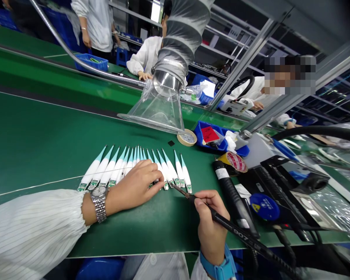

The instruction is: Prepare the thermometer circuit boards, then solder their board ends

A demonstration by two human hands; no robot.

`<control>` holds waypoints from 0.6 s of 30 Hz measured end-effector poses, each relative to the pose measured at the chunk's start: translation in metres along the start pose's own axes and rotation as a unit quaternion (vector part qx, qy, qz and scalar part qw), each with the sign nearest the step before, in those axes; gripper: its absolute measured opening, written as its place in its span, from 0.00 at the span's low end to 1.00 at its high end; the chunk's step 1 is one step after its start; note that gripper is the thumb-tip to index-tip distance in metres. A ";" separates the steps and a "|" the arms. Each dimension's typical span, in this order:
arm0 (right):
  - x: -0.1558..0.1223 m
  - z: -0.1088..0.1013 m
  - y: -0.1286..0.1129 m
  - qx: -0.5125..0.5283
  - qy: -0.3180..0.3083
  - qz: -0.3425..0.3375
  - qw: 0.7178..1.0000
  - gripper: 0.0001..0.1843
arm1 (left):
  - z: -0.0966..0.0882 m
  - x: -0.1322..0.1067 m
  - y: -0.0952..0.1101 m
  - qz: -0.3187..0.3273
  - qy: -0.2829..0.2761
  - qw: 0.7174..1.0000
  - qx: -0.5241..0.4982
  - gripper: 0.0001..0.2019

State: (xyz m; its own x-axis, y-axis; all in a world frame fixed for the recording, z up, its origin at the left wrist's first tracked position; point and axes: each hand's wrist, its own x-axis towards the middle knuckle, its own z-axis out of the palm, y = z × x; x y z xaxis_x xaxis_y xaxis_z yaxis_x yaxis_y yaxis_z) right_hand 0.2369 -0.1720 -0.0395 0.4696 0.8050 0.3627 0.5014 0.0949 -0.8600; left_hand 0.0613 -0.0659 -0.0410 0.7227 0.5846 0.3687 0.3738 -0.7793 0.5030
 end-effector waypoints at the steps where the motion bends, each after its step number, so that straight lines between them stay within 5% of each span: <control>1: 0.000 0.000 0.000 -0.001 0.000 0.000 1.000 0.06 | 0.000 0.000 0.000 0.001 -0.001 1.000 0.001 0.10; 18: -0.002 -0.002 0.005 0.032 0.046 -0.002 0.998 0.06 | 0.000 -0.001 0.000 -0.004 0.005 1.000 -0.003 0.09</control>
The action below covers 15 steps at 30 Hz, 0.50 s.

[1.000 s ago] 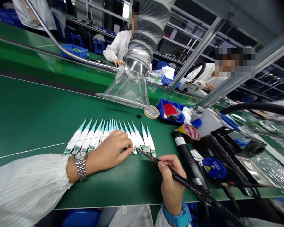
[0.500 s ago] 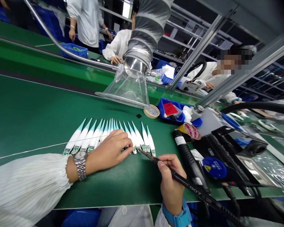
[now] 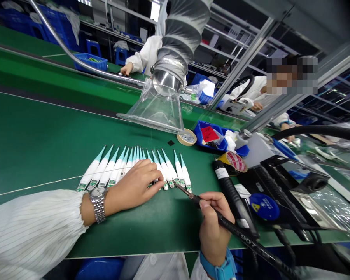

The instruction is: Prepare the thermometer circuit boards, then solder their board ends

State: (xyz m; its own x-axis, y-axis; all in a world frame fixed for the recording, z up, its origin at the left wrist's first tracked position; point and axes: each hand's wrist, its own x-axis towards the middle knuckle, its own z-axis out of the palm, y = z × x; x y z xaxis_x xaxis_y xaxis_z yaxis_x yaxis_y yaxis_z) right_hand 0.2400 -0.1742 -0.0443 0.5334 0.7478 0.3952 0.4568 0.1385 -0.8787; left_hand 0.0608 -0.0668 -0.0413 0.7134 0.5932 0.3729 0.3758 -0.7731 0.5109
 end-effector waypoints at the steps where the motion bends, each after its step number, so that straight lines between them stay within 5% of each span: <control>1: 0.000 0.000 -0.001 -0.003 -0.004 0.001 1.000 0.06 | 0.000 0.000 0.000 -0.001 0.001 1.000 -0.002 0.08; 15: -0.001 0.000 0.003 0.005 0.018 0.010 1.000 0.06 | -0.001 -0.001 0.004 -0.008 0.022 1.000 -0.007 0.08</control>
State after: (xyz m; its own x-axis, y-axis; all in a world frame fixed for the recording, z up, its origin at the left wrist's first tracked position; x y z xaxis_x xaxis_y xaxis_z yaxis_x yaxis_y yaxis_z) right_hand 0.2407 -0.1747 -0.0469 0.5673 0.7266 0.3876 0.4387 0.1317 -0.8889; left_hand 0.0612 -0.0699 -0.0384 0.6806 0.6157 0.3972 0.3787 -0.7597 0.5287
